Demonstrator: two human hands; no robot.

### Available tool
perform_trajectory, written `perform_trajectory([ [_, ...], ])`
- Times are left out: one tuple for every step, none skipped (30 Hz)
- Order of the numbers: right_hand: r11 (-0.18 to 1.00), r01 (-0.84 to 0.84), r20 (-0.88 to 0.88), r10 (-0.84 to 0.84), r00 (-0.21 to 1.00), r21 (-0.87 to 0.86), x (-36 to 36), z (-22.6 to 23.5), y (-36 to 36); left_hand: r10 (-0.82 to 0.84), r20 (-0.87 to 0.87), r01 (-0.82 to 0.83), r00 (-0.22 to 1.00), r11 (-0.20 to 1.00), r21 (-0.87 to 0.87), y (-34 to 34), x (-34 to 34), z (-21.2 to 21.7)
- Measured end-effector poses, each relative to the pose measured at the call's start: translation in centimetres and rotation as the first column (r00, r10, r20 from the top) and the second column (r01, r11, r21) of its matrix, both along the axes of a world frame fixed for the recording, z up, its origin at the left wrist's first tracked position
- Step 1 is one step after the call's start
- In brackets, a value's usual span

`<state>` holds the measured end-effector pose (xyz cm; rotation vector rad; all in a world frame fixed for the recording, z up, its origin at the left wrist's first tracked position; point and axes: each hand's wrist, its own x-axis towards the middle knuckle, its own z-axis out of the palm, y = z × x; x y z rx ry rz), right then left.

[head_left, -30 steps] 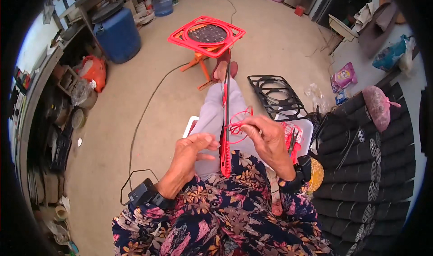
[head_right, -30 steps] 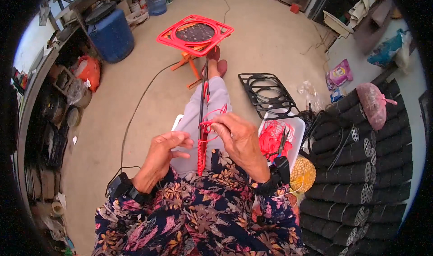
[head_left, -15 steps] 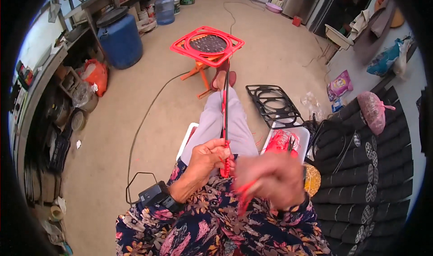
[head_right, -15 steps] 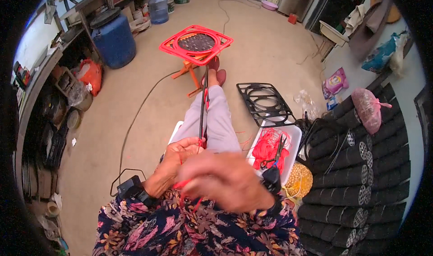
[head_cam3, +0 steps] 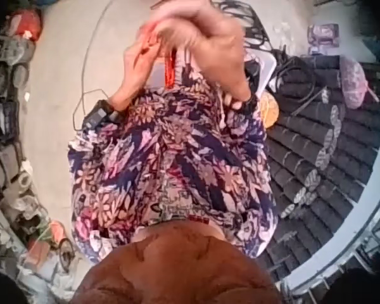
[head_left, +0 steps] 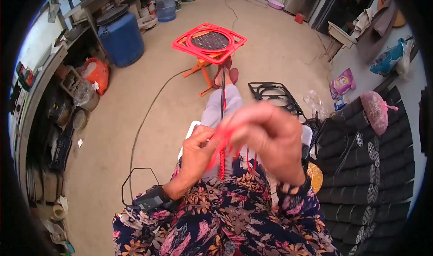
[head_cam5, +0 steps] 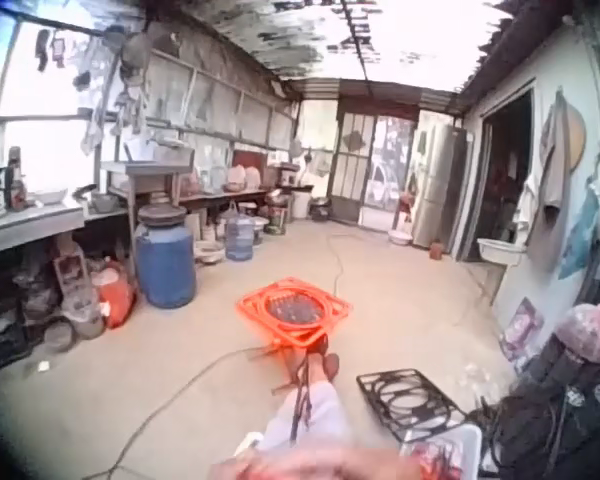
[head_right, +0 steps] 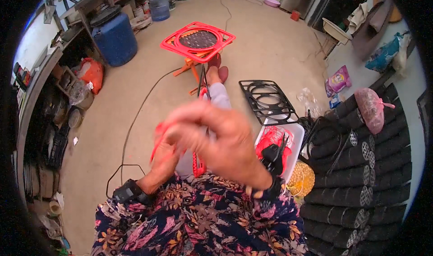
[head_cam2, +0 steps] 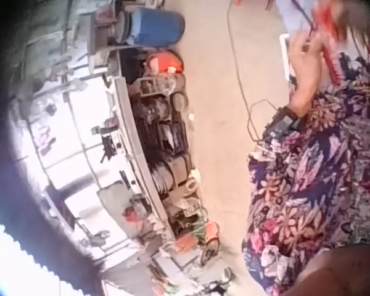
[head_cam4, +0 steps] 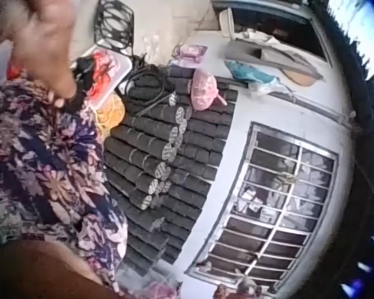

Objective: Wrapping a red cord around the perimeter of a plastic frame component.

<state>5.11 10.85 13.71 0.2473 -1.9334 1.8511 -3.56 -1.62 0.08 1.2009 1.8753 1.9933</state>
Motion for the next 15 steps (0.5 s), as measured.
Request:
perform_trajectory([
  [0.977,0.169,-0.066,-0.161,0.985,0.133,-1.0,-0.8,1.7,0.01,0.32,-0.018,0.947,1.0,0.023,0.0,-0.1,0.1],
  [0.916,0.331,-0.165,-0.298,0.94,0.227,-1.6,-1.7,3.6,-0.004,0.605,-0.029,0.796,0.999,0.045,0.4,-0.2,0.6],
  [0.891,0.374,-0.104,-0.359,0.928,0.259,-1.5,-3.1,5.0,0.021,0.662,-0.074,0.75,0.996,0.052,0.6,-0.5,0.5],
  [0.859,0.419,-0.046,-0.425,0.904,0.294,-1.2,-4.4,6.1,0.02,0.666,-0.071,0.746,0.996,0.049,0.7,-0.7,0.3],
  [0.861,0.416,-0.039,-0.424,0.905,0.292,-1.0,-6.3,6.6,0.015,0.73,-0.04,0.683,0.999,0.018,0.3,-1.1,0.1],
  [0.786,0.418,-0.04,-0.451,0.892,0.455,-0.6,-8.6,6.9,0.013,0.789,-0.007,0.614,1.0,-0.01,0.1,-1.4,-0.3],
  [0.692,0.399,-0.044,-0.47,0.881,0.602,-0.2,-10.5,6.9,0.023,0.794,-0.015,0.608,1.0,-0.017,-0.2,-1.5,-0.9],
  [0.695,0.393,-0.034,-0.469,0.883,0.602,0.3,-11.9,6.1,0.032,0.825,0.034,0.564,0.998,-0.062,-0.4,-1.5,-1.4],
  [0.799,0.276,0.151,-0.411,0.899,0.534,0.8,-12.9,5.0,0.036,0.855,0.095,0.518,0.991,-0.099,-0.4,-1.4,-1.8],
  [0.888,0.16,0.325,-0.318,0.891,0.43,0.8,-13.8,4.0,0.041,0.858,0.095,0.513,0.99,-0.103,-0.5,-1.3,-2.2],
  [0.891,0.156,0.332,-0.315,0.889,0.427,0.7,-14.5,3.2,0.037,0.855,0.114,0.517,0.987,-0.111,-0.6,-1.1,-2.7],
  [0.911,0.182,0.33,-0.312,0.891,0.37,0.5,-15.0,2.6,0.03,0.853,0.135,0.52,0.984,-0.117,-0.5,-1.1,-3.0],
  [0.927,0.206,0.327,-0.309,0.893,0.313,0.3,-15.4,2.2,0.033,0.857,0.135,0.515,0.984,-0.119,-0.4,-1.0,-3.0],
  [0.928,0.204,0.333,-0.308,0.891,0.311,0.0,-15.7,1.8,0.039,0.868,0.148,0.496,0.981,-0.128,-0.3,-0.9,-2.6],
  [0.944,0.228,0.318,-0.297,0.9,0.238,-0.2,-16.1,1.6,0.047,0.878,0.158,0.477,0.978,-0.139,-0.3,-0.8,-2.4],
])
